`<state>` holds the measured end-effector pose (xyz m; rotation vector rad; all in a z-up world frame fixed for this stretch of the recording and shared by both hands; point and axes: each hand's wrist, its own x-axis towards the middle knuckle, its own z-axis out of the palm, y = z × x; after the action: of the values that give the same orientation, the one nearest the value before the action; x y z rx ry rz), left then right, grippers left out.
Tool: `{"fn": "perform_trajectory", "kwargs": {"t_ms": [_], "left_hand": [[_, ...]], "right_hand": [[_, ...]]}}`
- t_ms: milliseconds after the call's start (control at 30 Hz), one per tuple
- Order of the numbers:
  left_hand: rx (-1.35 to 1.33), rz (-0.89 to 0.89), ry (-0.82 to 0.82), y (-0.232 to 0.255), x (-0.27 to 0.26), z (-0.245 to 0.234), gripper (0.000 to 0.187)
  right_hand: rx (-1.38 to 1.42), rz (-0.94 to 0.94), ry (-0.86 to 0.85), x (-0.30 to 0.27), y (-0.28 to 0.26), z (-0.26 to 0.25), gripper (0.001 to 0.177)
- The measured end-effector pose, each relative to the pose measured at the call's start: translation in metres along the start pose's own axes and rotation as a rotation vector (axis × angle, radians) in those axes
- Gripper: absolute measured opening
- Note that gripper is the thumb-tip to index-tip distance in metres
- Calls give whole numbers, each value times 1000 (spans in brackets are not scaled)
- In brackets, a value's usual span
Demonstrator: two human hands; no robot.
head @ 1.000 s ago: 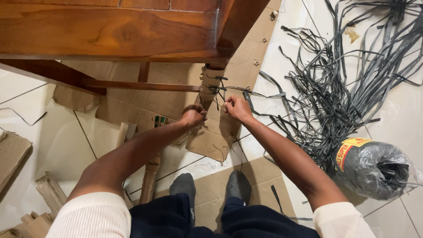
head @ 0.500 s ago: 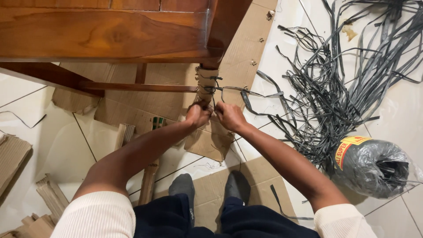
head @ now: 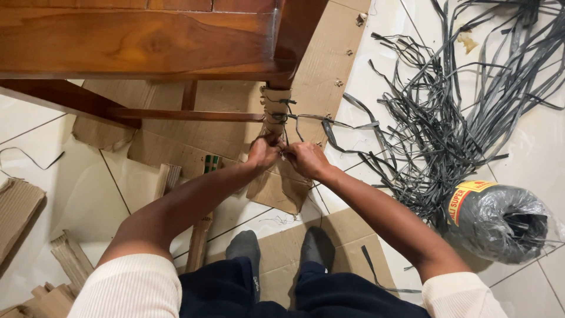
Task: The person wraps cardboard padding around chair legs and secures it by tying plastic straps.
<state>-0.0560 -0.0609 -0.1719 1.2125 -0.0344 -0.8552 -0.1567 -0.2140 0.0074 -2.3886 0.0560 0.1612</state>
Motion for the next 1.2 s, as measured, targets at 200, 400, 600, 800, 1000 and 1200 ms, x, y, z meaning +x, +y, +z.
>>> {"fn": "perform_trajectory", "kwargs": {"t_ms": [200, 400, 600, 800, 1000, 1200], "left_hand": [[591, -51, 113, 37, -22, 17, 12], [-555, -180, 8, -18, 13, -10, 22], [-548, -212, 35, -26, 13, -18, 32], [127, -16, -31, 22, -30, -5, 30], [504, 42, 7, -15, -11, -25, 30], [756, 8, 72, 65, -54, 14, 27]], "right_hand": [[-23, 50, 28, 3, -8, -22, 15], [164, 109, 170, 31, 9, -9, 17], [425, 363, 87, 46, 11, 16, 18], [574, 464, -28, 50, 12, 28, 17], [552, 470, -13, 47, -9, 14, 19], [475, 387, 111, 42, -8, 20, 21]]}}
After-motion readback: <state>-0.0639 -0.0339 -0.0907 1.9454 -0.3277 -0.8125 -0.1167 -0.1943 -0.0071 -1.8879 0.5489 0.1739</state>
